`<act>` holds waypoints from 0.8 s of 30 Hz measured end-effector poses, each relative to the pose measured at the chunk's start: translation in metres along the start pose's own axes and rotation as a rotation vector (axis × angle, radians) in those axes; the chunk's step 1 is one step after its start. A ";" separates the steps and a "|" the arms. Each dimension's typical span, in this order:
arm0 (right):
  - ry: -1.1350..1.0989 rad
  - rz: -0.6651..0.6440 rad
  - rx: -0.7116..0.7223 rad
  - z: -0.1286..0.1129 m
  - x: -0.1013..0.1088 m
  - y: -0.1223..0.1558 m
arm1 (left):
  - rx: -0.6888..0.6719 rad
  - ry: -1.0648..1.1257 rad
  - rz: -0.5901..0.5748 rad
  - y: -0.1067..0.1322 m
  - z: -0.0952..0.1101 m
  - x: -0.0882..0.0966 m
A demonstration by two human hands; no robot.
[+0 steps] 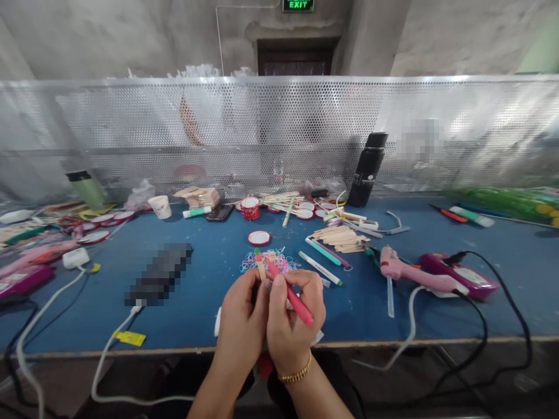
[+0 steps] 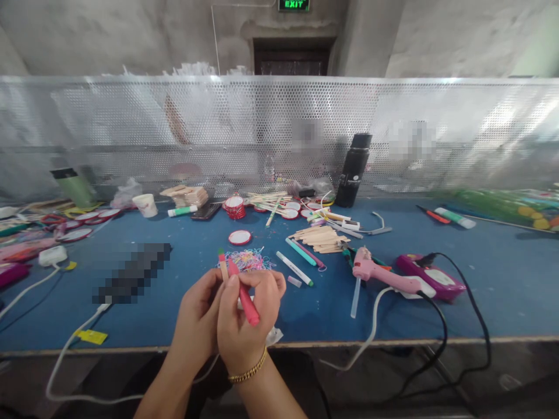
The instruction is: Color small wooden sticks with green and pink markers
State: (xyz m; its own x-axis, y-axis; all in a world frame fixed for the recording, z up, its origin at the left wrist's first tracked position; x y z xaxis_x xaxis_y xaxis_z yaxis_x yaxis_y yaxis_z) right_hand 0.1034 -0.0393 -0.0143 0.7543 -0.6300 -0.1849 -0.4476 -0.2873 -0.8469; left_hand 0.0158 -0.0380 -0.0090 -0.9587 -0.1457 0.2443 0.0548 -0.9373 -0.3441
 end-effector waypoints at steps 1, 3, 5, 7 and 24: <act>-0.001 0.005 0.000 0.000 0.000 0.000 | 0.000 -0.003 0.000 0.000 0.000 0.000; -0.018 -0.001 0.007 0.001 0.000 0.000 | -0.002 0.006 0.000 0.001 0.001 0.000; -0.037 -0.019 0.011 0.001 0.001 0.000 | -0.008 0.019 0.006 0.001 0.001 0.000; -0.047 -0.042 0.011 0.001 0.000 0.000 | -0.014 0.019 0.014 0.002 0.001 0.000; -0.068 -0.026 -0.008 0.001 0.000 0.000 | -0.017 -0.009 0.012 0.002 -0.001 0.000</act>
State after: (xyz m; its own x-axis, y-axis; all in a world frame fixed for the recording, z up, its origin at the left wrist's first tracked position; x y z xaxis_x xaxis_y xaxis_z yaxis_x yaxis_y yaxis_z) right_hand 0.1037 -0.0384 -0.0150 0.7965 -0.5719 -0.1962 -0.4309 -0.3093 -0.8478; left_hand 0.0159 -0.0392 -0.0102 -0.9555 -0.1594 0.2481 0.0610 -0.9299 -0.3627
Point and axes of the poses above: each hand's wrist, its own y-axis away from the middle knuckle, its own x-axis out of the back of the hand, z = x × y, the point moved 1 cm from there along -y, towards the middle knuckle, and after that the axes turned 5 degrees about x, right-handed, at the moved point
